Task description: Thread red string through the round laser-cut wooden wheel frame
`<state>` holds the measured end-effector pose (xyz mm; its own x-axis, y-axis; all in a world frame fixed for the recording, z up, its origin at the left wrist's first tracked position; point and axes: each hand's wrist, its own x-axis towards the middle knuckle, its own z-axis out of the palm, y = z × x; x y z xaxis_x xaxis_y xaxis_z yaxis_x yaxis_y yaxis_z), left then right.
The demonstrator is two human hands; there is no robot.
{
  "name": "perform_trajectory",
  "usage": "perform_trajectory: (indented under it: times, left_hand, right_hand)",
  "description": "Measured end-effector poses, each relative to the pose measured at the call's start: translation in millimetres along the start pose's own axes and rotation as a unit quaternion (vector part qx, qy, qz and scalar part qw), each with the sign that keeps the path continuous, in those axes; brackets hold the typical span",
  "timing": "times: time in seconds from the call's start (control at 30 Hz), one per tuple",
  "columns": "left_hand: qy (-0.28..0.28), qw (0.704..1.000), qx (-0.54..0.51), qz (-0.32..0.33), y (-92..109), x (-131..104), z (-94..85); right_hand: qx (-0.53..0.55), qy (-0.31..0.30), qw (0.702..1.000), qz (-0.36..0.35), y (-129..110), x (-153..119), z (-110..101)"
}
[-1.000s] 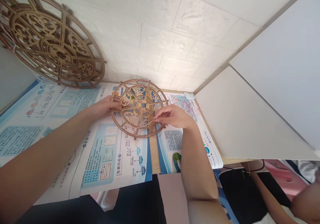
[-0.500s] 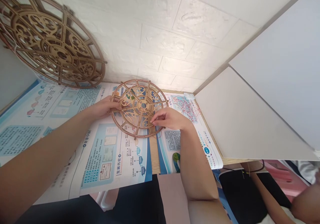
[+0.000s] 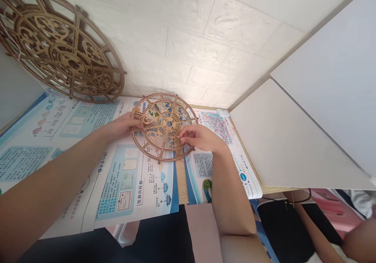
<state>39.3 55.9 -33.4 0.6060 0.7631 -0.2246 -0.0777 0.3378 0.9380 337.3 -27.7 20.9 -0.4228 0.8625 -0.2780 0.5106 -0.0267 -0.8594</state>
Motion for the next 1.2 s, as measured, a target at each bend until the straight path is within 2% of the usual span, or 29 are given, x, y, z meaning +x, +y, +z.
perform_trajectory:
  times: [0.2, 0.47, 0.73, 1.07, 1.2]
  left_hand:
    - [0.003, 1.000, -0.009, -0.001, 0, 0, -0.5]
    - [-0.003, 1.000, 0.008, 0.002, -1, 1, -1.0]
    - [-0.011, 1.000, 0.011, 0.008, 0, 0, -0.8]
    - [-0.005, 1.000, 0.021, 0.009, -1, 0, -2.1]
    - [0.007, 1.000, -0.002, 0.019, -1, 0, -0.4]
  right_hand:
    - [-0.071, 0.009, 0.997, -0.010, -4, -7, -9]
    - [-0.206, 0.012, 0.975, 0.086, -9, -11, -8]
    - [-0.270, 0.016, 0.959, 0.084, -9, -10, -3]
    - [-0.413, 0.044, 0.904, 0.102, -19, -11, 14]
    - [-0.430, 0.088, 0.894, 0.092, -23, -7, 16]
